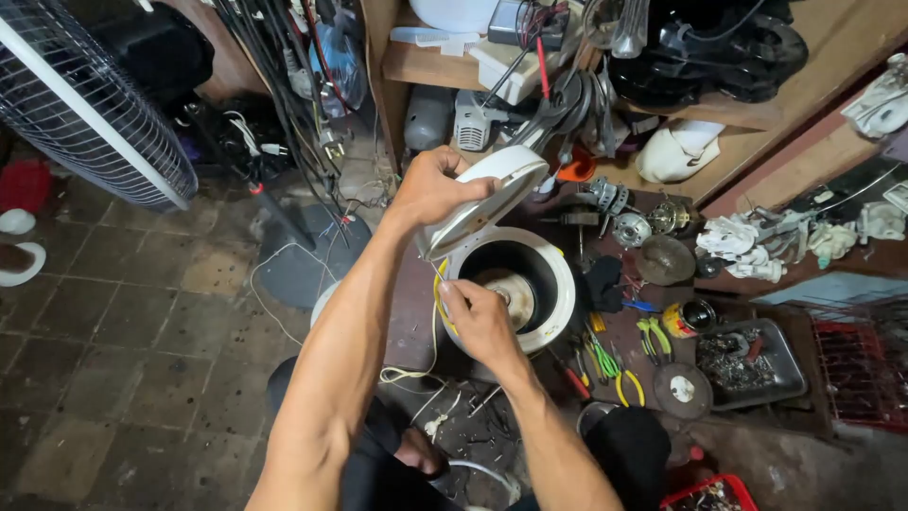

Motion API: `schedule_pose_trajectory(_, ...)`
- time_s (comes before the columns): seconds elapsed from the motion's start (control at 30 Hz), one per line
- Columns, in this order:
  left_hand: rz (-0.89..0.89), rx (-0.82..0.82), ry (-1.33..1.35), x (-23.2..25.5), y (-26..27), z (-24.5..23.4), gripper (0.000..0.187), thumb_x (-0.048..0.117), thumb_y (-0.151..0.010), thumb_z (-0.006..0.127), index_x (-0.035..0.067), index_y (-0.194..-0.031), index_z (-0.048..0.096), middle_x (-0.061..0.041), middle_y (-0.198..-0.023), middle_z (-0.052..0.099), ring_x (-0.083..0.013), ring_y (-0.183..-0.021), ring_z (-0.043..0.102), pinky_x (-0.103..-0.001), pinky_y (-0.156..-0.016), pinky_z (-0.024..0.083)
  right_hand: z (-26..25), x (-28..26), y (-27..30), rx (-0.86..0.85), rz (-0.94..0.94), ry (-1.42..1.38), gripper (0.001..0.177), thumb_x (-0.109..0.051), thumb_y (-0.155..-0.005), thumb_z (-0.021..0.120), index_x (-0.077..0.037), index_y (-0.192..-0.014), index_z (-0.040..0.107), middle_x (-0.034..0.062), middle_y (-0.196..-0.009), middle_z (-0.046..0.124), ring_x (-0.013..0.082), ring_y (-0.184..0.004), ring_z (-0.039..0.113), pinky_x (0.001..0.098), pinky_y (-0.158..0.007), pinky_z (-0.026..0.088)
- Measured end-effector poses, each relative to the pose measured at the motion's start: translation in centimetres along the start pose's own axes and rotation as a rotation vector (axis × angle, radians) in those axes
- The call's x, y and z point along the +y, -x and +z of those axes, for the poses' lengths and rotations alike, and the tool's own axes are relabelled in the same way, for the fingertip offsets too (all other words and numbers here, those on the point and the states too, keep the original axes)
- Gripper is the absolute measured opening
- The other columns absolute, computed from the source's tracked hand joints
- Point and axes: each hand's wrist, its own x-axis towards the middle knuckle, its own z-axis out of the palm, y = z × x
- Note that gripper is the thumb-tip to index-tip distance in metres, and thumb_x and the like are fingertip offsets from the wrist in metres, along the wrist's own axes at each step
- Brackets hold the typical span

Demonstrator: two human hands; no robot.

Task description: The person disassembles a white plastic appliance lid using a screwdriver, removes a small cylindrical component, and reassembles the lid. They manipulate wires and small parts on a cluttered workbench.

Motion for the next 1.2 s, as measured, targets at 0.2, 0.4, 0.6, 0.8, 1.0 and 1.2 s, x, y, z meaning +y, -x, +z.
schedule_pose_trajectory(0.2, -0.143, -0.031, 0.007, 0.3, 0.0, 0.1, 0.042, 0.047, -0.057, 0.088, 0.01, -0.074, 0.075, -0.005, -0.067, 0.069, -0.018, -0.064, 0.067, -0.032, -0.06, 0.054, 0.5, -2.9, 0.2, 0.034, 0.071, -0.138, 0.04, -0.033, -0.097, 0.056, -0.012, -0.065, 0.067, 0.0018, -0.043, 0.057, 0.0159, -0.047, 0.06, 0.0282, -0.054, 0.052)
schedule_pose_trajectory(0.4, -0.175, -0.018, 0.016, 1.0, 0.1, 0.3, 0.043, 0.048, -0.054, 0.089, 0.012, -0.073, 0.076, -0.006, -0.064, 0.07, -0.0181, -0.061, 0.068, -0.031, -0.058, 0.055, 1.6, -2.9, -0.1, 0.065, 0.127, -0.133, 0.039, -0.031, -0.097, 0.057, -0.007, -0.069, 0.07, 0.0084, -0.054, 0.063, 0.0224, -0.055, 0.065, 0.0372, -0.055, 0.052)
schedule_pose_trajectory(0.6, -0.2, 0.004, -0.051, 2.1, 1.0, 0.3, 0.039, 0.047, -0.054, 0.087, 0.015, -0.073, 0.076, -0.009, -0.066, 0.071, -0.0219, -0.067, 0.071, -0.035, -0.064, 0.056, 3.1, -1.3, -2.7, 0.139, -0.042, 0.116, 0.029, -0.023, -0.089, 0.055, -0.004, -0.069, 0.063, 0.0198, -0.064, 0.065, 0.0359, -0.072, 0.069, 0.0434, -0.06, 0.053)
schedule_pose_trajectory(0.8, -0.226, 0.038, -0.067, 1.4, 0.9, 0.6, 0.041, 0.048, -0.053, 0.087, 0.014, -0.073, 0.076, -0.009, -0.066, 0.07, -0.0232, -0.067, 0.071, -0.035, -0.065, 0.056, 1.8, -6.2, -0.7, -0.124, 0.089, 0.568, 0.023, -0.016, -0.094, 0.039, -0.006, -0.106, 0.056, 0.025, -0.09, 0.072, 0.0498, -0.094, 0.07, 0.0615, -0.085, 0.055)
schedule_pose_trajectory(1.0, -0.204, 0.064, -0.06, 0.4, 0.4, 1.8, 0.043, 0.05, -0.053, 0.088, 0.013, -0.07, 0.075, -0.01, -0.064, 0.07, -0.0227, -0.065, 0.07, -0.036, -0.063, 0.056, 3.6, 0.8, -3.5, 0.008, 0.066, 0.263, 0.03, -0.021, -0.088, 0.048, 0.0, -0.079, 0.067, 0.0259, -0.074, 0.07, 0.0421, -0.087, 0.072, 0.0521, -0.07, 0.057)
schedule_pose_trajectory(1.2, -0.219, 0.058, -0.106, 2.5, 1.8, 2.4, 0.045, 0.05, -0.053, 0.085, 0.01, -0.071, 0.075, -0.014, -0.066, 0.07, -0.0288, -0.07, 0.071, -0.04, -0.066, 0.056, 2.6, -0.5, -2.4, -0.14, 0.134, 0.418, 0.028, -0.007, -0.078, 0.065, 0.002, -0.105, 0.067, 0.0248, -0.103, 0.068, 0.0503, -0.102, 0.067, 0.0565, -0.084, 0.057)
